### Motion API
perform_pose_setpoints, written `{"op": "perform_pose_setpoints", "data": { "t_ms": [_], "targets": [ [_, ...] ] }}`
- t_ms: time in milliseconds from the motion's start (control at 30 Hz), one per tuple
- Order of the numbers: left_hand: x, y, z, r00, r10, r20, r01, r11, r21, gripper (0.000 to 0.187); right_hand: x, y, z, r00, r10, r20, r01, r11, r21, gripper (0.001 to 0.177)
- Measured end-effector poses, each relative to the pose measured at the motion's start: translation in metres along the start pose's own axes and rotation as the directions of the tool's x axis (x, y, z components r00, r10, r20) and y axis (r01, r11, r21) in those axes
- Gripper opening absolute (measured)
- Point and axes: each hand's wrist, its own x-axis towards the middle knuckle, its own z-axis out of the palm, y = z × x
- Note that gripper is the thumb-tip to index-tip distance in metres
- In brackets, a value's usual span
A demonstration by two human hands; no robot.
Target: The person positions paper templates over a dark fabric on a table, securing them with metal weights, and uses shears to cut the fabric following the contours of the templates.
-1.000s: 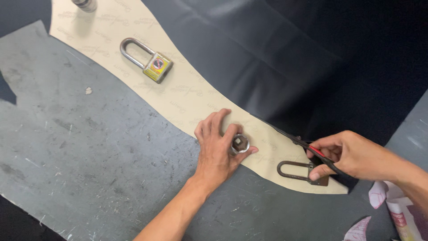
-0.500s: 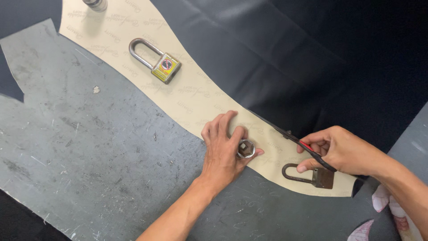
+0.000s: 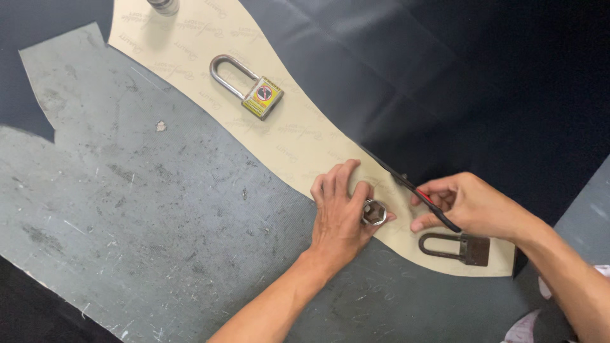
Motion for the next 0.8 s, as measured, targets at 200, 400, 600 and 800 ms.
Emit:
{"op": "perform_pose_setpoints", "data": {
  "t_ms": [200,400,600,800],
  "targets": [
    [-0.002,-0.004,0.002,1.0,-0.006,0.024,0.006,1.0,-0.017,0.052,0.009,-0.025,0.01,0.957,0.254,-0.141,-0.267,0.961,-0.078,0.054],
    [0.011,0.0,-0.021,0.984,-0.104,0.143,0.131,0.973,-0.192,0.09,0.019,-0.037,0.014,0.952,0.281,-0.123,-0.29,0.955,-0.063,0.054],
    [0.03,-0.01,-0.059,0.877,-0.265,0.402,0.455,0.726,-0.516,0.131,0.027,-0.051,0.014,0.961,0.264,-0.077,-0.262,0.964,0.034,0.049],
    [0.059,-0.041,-0.071,0.677,-0.393,0.623,0.732,0.271,-0.625,0.103,0.04,-0.073,0.019,0.89,0.444,-0.103,-0.448,0.894,-0.02,0.052]
  ]
}}
